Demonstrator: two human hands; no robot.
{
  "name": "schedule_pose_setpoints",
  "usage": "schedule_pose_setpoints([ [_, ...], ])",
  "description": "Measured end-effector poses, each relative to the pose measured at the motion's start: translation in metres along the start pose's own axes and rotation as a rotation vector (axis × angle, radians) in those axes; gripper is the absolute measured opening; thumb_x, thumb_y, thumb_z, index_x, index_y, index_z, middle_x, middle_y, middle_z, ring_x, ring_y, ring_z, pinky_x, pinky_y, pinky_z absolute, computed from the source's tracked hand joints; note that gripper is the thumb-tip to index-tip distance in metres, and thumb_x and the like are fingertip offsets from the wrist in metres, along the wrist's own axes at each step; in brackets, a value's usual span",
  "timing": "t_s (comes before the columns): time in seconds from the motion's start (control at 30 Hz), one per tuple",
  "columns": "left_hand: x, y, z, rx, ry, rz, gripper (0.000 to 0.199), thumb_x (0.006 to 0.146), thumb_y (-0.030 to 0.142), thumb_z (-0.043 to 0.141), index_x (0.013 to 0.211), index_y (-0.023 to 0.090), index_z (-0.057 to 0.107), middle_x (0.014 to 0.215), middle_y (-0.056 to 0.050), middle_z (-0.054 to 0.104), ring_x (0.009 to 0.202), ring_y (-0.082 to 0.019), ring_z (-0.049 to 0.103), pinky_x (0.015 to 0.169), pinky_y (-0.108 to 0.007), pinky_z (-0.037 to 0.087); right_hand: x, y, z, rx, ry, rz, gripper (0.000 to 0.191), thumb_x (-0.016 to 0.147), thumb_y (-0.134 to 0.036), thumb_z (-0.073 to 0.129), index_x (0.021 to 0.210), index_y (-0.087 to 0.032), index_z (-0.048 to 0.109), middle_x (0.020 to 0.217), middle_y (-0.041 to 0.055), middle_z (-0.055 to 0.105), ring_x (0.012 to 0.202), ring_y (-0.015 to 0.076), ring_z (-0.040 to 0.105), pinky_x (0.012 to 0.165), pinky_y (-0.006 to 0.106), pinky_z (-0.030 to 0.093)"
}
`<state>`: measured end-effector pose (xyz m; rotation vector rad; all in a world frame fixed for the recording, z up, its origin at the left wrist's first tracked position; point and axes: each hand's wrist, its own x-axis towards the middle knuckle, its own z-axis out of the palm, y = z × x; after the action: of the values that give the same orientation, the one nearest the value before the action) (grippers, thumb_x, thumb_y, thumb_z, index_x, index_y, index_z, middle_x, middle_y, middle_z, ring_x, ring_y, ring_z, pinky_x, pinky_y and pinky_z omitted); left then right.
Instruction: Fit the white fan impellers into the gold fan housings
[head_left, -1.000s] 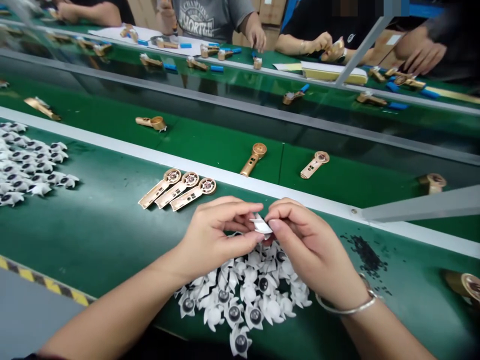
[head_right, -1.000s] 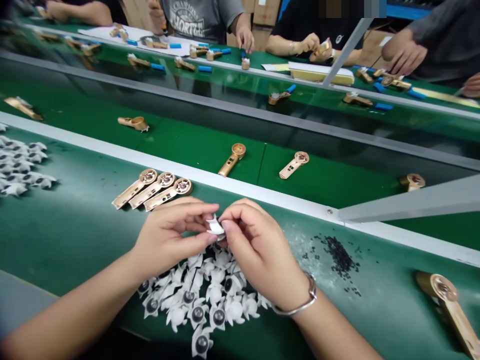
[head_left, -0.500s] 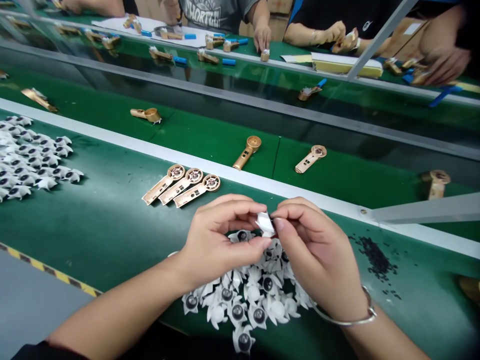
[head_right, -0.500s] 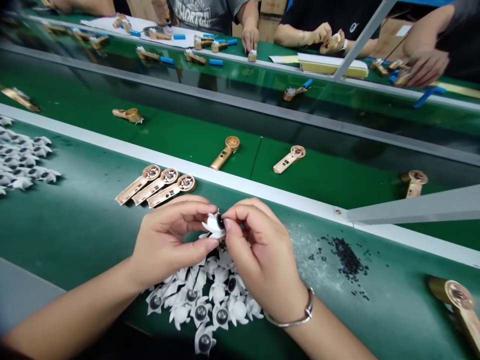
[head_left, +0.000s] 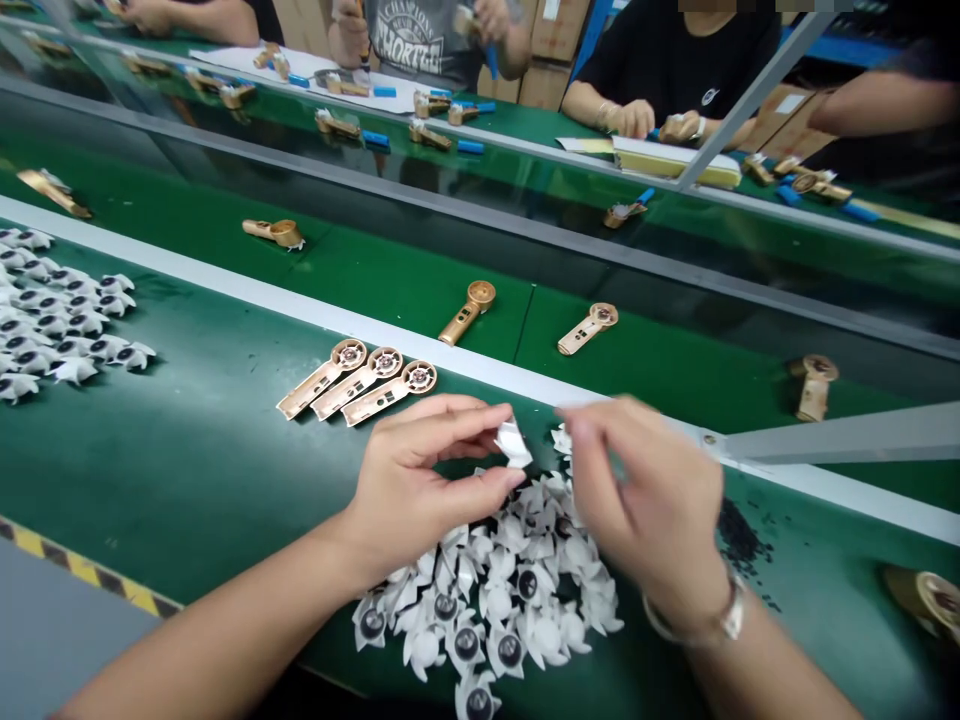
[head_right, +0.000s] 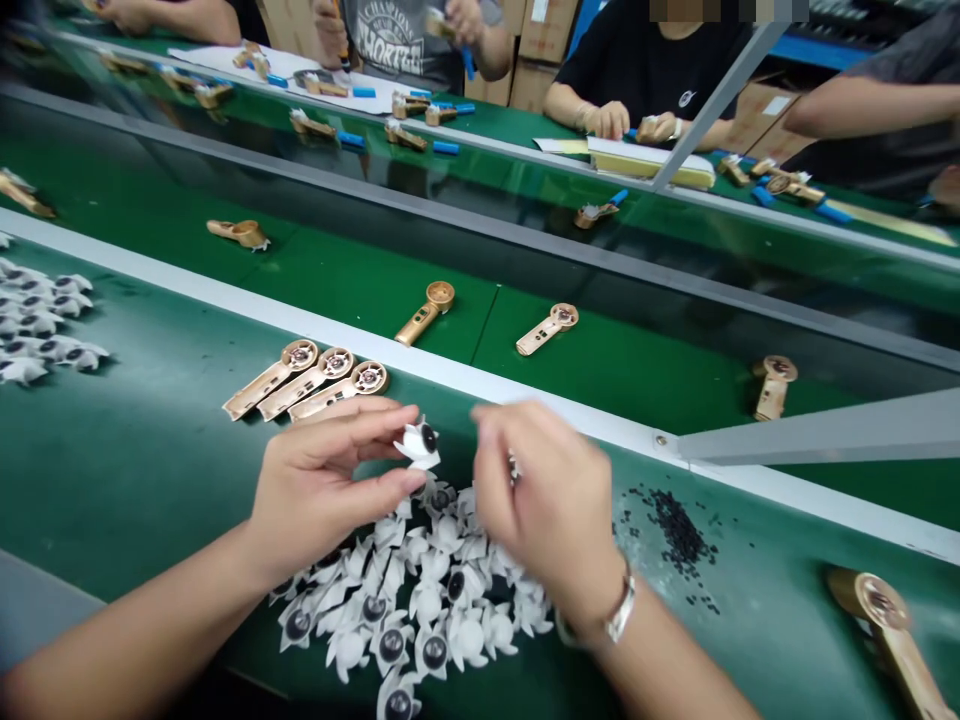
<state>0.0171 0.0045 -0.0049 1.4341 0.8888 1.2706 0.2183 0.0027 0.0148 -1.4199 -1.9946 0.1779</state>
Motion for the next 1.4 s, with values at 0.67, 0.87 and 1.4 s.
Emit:
schedule_pose_setpoints([
  [0.67, 0.016, -0.009, -0.009, -0.204, 0.140, -0.113, 0.039, 0.067, 0.007, 0.084, 0.102, 0.021, 0.074, 0.092, 0.000, 0.075, 0.083, -0.009, 0.071, 0.080, -0.016, 0.061, 0.012, -0.018, 0.011, 0.519, -0.536, 0.476, 0.024, 0.098, -0.039, 0.045, 0.081, -0.022, 0.047, 0.062, -0.0041, 0.049, 0.051, 0.0101, 0.042, 0.046, 0.024, 0.034],
  [0.87, 0.012, -0.011, -0.009, -0.068, 0.110, -0.022, 0.044, 0.067, 0.007, 0.084, 0.107, 0.022, 0.075, 0.105, -0.003, 0.072, 0.087, -0.011, 0.072, 0.085, -0.022, 0.063, 0.004, -0.025, 0.008, 0.317, -0.368, 0.298, 0.026, 0.096, -0.031, 0.047, 0.073, -0.022, 0.040, 0.064, -0.0034, 0.045, 0.055, 0.0117, 0.040, 0.052, 0.027, 0.031],
  [1.4, 0.011, -0.015, -0.012, 0.069, 0.057, 0.087, 0.051, 0.069, 0.007, 0.082, 0.113, 0.030, 0.075, 0.102, -0.002, 0.071, 0.090, -0.014, 0.070, 0.084, -0.027, 0.065, 0.001, -0.028, 0.007, 0.117, -0.372, 0.157, 0.026, 0.095, -0.022, 0.046, 0.072, -0.023, 0.036, 0.063, -0.0025, 0.044, 0.053, 0.0126, 0.039, 0.050, 0.027, 0.030],
])
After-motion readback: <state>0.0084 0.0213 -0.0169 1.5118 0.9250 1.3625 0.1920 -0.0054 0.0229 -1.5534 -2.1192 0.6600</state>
